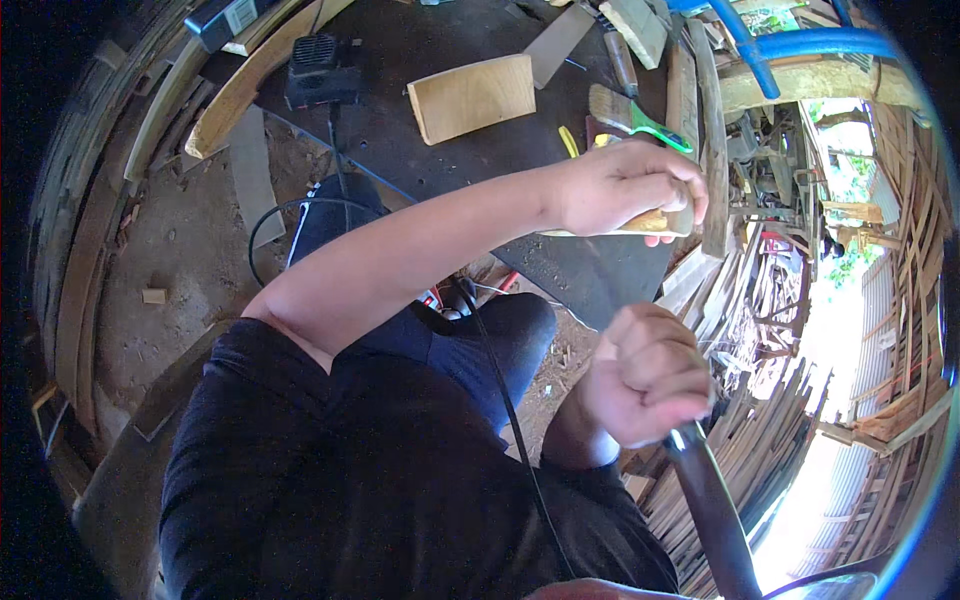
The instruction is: Manually carving and assembling small wooden furniture components using a chisel and mallet.
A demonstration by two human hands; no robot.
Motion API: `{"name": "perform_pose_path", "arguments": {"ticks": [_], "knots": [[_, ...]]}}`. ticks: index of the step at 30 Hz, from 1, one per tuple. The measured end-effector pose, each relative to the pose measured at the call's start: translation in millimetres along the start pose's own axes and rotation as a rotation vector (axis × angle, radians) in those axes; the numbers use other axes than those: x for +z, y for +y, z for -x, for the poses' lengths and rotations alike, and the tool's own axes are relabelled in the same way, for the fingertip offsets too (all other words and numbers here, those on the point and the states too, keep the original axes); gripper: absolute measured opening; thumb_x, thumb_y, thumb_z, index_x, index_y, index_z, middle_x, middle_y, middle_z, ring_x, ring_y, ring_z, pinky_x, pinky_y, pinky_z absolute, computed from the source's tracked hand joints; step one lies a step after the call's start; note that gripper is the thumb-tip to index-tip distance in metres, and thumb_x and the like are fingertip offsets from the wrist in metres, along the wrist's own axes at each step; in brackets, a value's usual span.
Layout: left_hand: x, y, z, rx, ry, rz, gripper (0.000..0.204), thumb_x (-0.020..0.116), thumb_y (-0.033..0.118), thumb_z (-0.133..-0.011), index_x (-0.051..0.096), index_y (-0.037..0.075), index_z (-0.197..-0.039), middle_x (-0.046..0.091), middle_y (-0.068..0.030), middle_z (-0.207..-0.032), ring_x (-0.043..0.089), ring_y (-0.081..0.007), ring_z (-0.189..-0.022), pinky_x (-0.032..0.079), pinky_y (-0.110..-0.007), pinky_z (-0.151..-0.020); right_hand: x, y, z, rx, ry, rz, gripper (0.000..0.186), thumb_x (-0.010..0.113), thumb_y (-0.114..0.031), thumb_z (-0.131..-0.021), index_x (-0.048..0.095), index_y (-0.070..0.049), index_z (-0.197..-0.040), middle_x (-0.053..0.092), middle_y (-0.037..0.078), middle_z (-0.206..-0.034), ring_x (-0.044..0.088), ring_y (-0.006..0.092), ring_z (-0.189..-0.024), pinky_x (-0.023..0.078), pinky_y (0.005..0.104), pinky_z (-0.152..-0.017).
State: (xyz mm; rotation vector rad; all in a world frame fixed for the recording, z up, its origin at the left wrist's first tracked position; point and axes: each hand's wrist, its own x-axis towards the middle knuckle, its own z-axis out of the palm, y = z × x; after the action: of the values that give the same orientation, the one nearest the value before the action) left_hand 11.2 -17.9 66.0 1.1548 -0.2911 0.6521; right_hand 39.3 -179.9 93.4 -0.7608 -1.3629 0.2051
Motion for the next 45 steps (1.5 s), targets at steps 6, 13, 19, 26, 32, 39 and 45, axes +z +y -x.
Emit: {"name": "perform_pose_path", "arguments": {"ticks": [6,13,19,26,32,39,45], "knots": [[-1,-8,2,0.116,0.01,-0.18,0.029,0.044,0.023,-0.099,0.06,0.003,-0.114,0.06,-0.0066,-0.098,0.057,-0.0133,-0.083,0.05,-0.031,-0.076,14,27,6,0.332,0.172,-0.073,0.05,0.043,-0.033,-0.108,0.031,-0.014,-0.064,0.023,-0.006,-0.05,0.018,0.0078,-0.042,0.017,0.0286,-0.044],[7,15,17,-0.057,0.03,-0.141,0.047,0.041,0.049,-0.106,0.059,0.007,-0.117,0.062,-0.0058,-0.099,0.056,-0.0139,-0.092,0.045,-0.031,-0.084,7,-16,-18,0.089,0.049,-0.169,0.053,0.048,-0.036,-0.106,0.03,-0.012,-0.063,0.034,-0.002,-0.05,0.031,0.0104,-0.04,0.025,0.0292,-0.039],[4,6,14,-0.039,0.035,-0.132,0.054,0.036,0.057,-0.106,0.059,0.01,-0.12,0.053,-0.0001,-0.087,0.046,-0.0089,-0.075,0.04,-0.027,-0.069,9,20,-1,0.28,0.116,-0.027,0.042,0.044,-0.03,-0.108,0.037,-0.014,-0.069,0.026,-0.005,-0.051,0.021,0.0083,-0.043,0.016,0.0295,-0.045],[9,9,13,-0.034,0.054,-0.147,0.057,0.032,0.059,-0.105,0.06,0.011,-0.119,0.054,-0.0007,-0.085,0.046,-0.0096,-0.076,0.039,-0.027,-0.069,1,3,-18,0.199,-0.049,-0.112,0.042,0.039,-0.031,-0.109,0.035,-0.016,-0.069,0.025,-0.004,-0.051,0.019,0.0084,-0.043,0.018,0.0295,-0.045],[0,-4,11,-0.006,0.054,-0.197,0.062,0.028,0.061,-0.105,0.061,0.011,-0.118,0.051,0.0004,-0.082,0.043,-0.0094,-0.072,0.038,-0.029,-0.066,0,16,-8,0.291,0.025,-0.151,0.04,0.038,-0.031,-0.109,0.034,-0.015,-0.072,0.024,-0.005,-0.052,0.018,0.0085,-0.044,0.017,0.0295,-0.045],[1,5,13,-0.118,0.038,-0.187,0.06,0.029,0.06,-0.106,0.061,0.011,-0.117,0.049,0.0007,-0.078,0.042,-0.0095,-0.068,0.037,-0.028,-0.065,1,18,-10,0.167,-0.097,0.08,0.039,0.04,-0.03,-0.108,0.035,-0.015,-0.072,0.026,-0.003,-0.051,0.019,0.0085,-0.044,0.015,0.0298,-0.044],[1,15,17,-0.156,0.059,-0.102,0.052,0.032,0.053,-0.107,0.061,0.01,-0.117,0.049,0.0007,-0.076,0.043,-0.0089,-0.066,0.036,-0.028,-0.063,-8,-1,-27,0.23,-0.158,-0.293,0.035,0.046,-0.027,-0.107,0.039,-0.015,-0.074,0.029,-0.003,-0.051,0.023,0.0075,-0.042,0.018,0.0271,-0.043]]}}
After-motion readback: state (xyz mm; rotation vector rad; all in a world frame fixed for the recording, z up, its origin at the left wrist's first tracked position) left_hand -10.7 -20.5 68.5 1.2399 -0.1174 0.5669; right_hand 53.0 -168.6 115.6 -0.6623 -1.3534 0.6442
